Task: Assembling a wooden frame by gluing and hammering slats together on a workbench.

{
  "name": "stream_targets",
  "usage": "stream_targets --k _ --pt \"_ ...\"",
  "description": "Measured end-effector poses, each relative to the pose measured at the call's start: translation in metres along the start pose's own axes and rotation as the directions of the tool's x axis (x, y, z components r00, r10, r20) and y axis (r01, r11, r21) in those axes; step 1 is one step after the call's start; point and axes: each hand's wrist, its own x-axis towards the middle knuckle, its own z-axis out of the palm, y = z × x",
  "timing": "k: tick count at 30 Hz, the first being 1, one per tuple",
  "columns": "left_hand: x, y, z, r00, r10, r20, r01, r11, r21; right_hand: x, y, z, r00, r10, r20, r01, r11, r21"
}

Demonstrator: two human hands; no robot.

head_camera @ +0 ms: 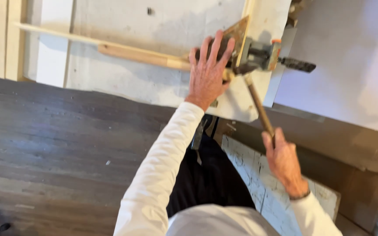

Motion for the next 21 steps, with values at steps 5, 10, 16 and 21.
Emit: stream_targets --k 5,10,16,21 --pt "-0.001 -0.003 0.0 1.0 0.005 -0.012 -0.005 1.0 -0.011 -0.029 -0.013 -0.018 0.96 -0.063 -0.273 0.111 0.98 0.166" --pt "-0.004 0.0 -0.014 0.999 0.005 -0.032 -0.005 1.0 0.002 -0.01 -0.012 -0.013 0.996 0.084 0.002 -0.084 0.995 0.055" --pt "-0.006 0.0 -0.018 0.997 0.01 -0.072 -0.011 1.0 -0.013 -0.032 0.006 -0.021 0.966 -0.101 -0.237 0.132 0.984 0.119" --pt "-0.008 0.007 -0.035 0.989 0.108 -0.101 -0.112 0.993 -0.034 -0.045 0.023 -0.026 0.975 0.011 -0.22 0.025 0.987 0.159"
